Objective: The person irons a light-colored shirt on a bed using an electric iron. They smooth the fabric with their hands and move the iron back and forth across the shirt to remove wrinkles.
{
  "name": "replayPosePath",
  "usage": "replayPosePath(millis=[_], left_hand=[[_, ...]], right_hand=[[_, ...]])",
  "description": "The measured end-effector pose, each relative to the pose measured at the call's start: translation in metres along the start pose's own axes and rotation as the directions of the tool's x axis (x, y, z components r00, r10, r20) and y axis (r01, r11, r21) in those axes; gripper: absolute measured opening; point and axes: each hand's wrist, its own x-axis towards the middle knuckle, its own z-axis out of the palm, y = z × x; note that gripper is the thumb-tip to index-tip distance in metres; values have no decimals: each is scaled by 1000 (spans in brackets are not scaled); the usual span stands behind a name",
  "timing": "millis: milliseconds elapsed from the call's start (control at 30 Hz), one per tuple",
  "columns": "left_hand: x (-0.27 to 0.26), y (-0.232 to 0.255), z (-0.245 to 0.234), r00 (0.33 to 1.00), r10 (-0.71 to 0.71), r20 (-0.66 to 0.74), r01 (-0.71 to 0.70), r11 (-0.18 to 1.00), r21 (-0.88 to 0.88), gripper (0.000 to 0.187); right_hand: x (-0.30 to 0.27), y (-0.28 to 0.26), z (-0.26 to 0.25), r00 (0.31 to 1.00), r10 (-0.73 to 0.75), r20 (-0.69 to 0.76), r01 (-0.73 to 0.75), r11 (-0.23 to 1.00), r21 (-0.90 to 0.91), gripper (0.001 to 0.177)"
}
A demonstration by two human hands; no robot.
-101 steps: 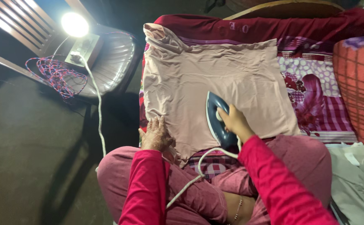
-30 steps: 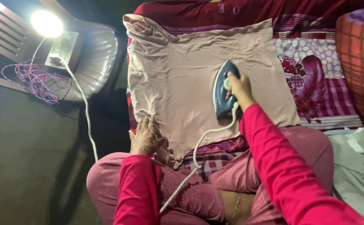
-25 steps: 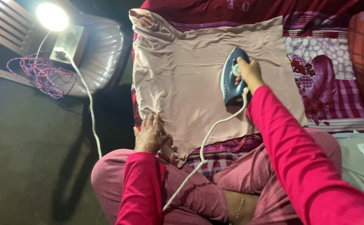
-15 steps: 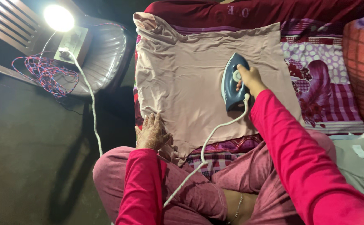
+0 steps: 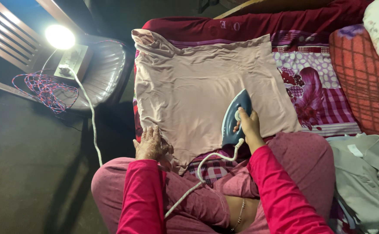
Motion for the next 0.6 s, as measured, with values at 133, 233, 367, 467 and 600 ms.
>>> replayPosePath(millis=[133, 233, 367, 467, 600], left_hand=[[-2, 1, 0, 1000, 2, 3, -2, 1000, -3, 109], [-3, 0, -2, 1000, 4, 4, -4, 1000, -2, 109], [-3, 3, -4, 1000, 13, 0, -13, 999, 31, 108], [-3, 6, -8, 1000, 13, 6, -13, 1000, 20, 109], [-3, 8, -14, 1000, 3, 29, -2, 1000, -18, 109]], right_hand=[[13, -9, -1, 999, -11, 41, 6, 994, 109, 31], [29, -7, 2, 999, -30, -13, 31, 999, 17, 36], [59, -11, -4, 996, -83, -40, 79, 993, -93, 40], [91, -19, -6, 992, -126, -21, 122, 982, -141, 43], [136, -31, -7, 992, -115, -47, 107, 982, -153, 44]])
